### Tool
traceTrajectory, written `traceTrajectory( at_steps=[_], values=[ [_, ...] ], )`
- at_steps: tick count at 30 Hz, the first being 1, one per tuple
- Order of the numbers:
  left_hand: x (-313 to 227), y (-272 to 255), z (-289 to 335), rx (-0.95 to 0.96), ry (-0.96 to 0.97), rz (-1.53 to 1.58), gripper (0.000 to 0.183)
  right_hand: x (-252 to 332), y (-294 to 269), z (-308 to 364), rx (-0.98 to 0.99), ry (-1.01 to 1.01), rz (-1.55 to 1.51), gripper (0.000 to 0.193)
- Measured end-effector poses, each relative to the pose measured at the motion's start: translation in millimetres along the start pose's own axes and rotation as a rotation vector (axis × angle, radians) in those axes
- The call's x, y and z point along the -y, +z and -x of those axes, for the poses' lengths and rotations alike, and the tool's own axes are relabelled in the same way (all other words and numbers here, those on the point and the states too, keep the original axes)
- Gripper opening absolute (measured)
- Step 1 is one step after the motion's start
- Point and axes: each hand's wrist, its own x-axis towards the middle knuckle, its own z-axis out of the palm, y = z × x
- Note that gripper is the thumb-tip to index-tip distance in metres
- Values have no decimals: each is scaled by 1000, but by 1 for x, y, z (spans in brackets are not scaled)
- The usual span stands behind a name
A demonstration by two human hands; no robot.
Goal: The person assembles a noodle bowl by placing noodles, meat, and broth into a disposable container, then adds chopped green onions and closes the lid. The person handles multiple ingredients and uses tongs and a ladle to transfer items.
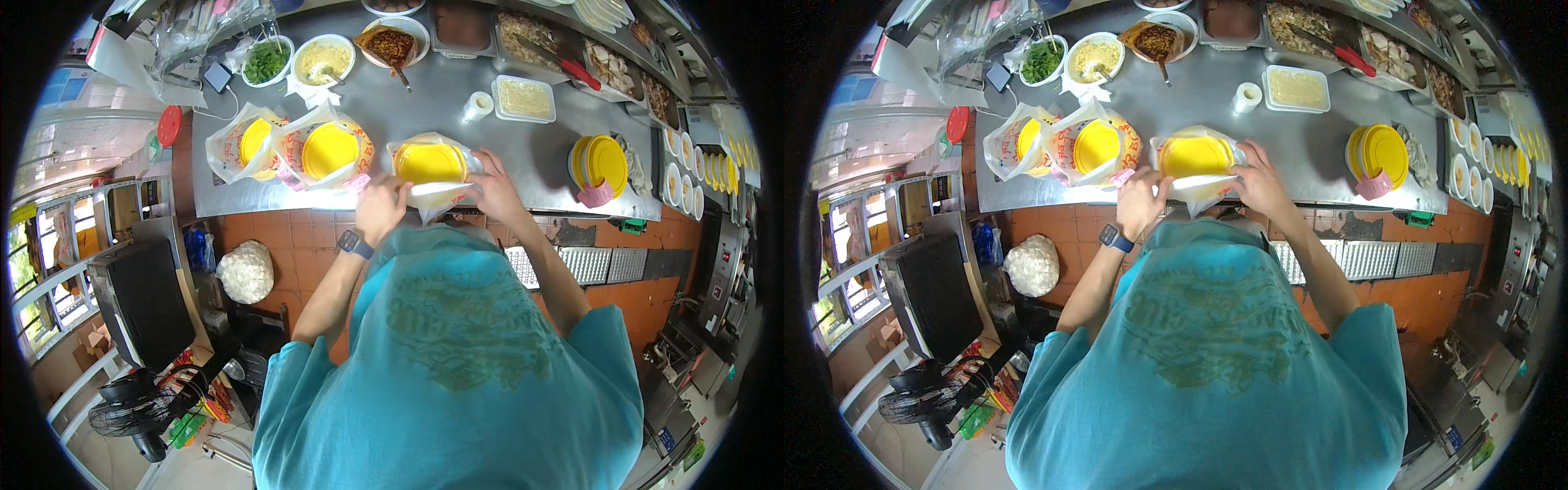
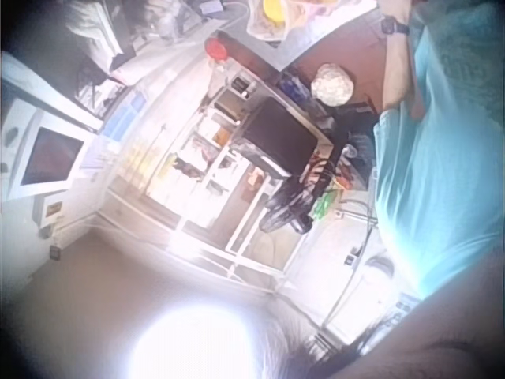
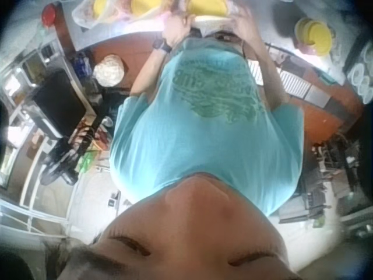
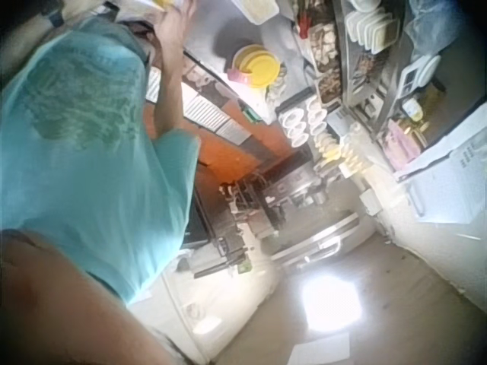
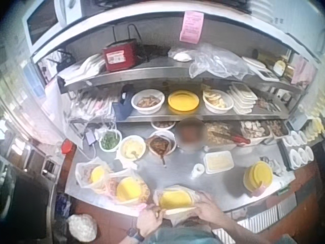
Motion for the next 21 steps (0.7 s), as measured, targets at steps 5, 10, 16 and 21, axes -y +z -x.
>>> traceTrajectory(
  at_steps=[5,10,16,21],
  values=[
    [-1,23,-37,-112,-191,-253,75,-11,14,-41,-217,513,-286,57],
    [6,25,-65,-11,-157,-249,34,-19,18,-49,31,420,-25,33],
    [1,6,-43,-191,-54,-118,18,6,-16,-9,-88,340,-80,24],
    [9,7,-55,-197,-67,-141,17,15,-23,-33,-49,253,-217,22]
  ],
)
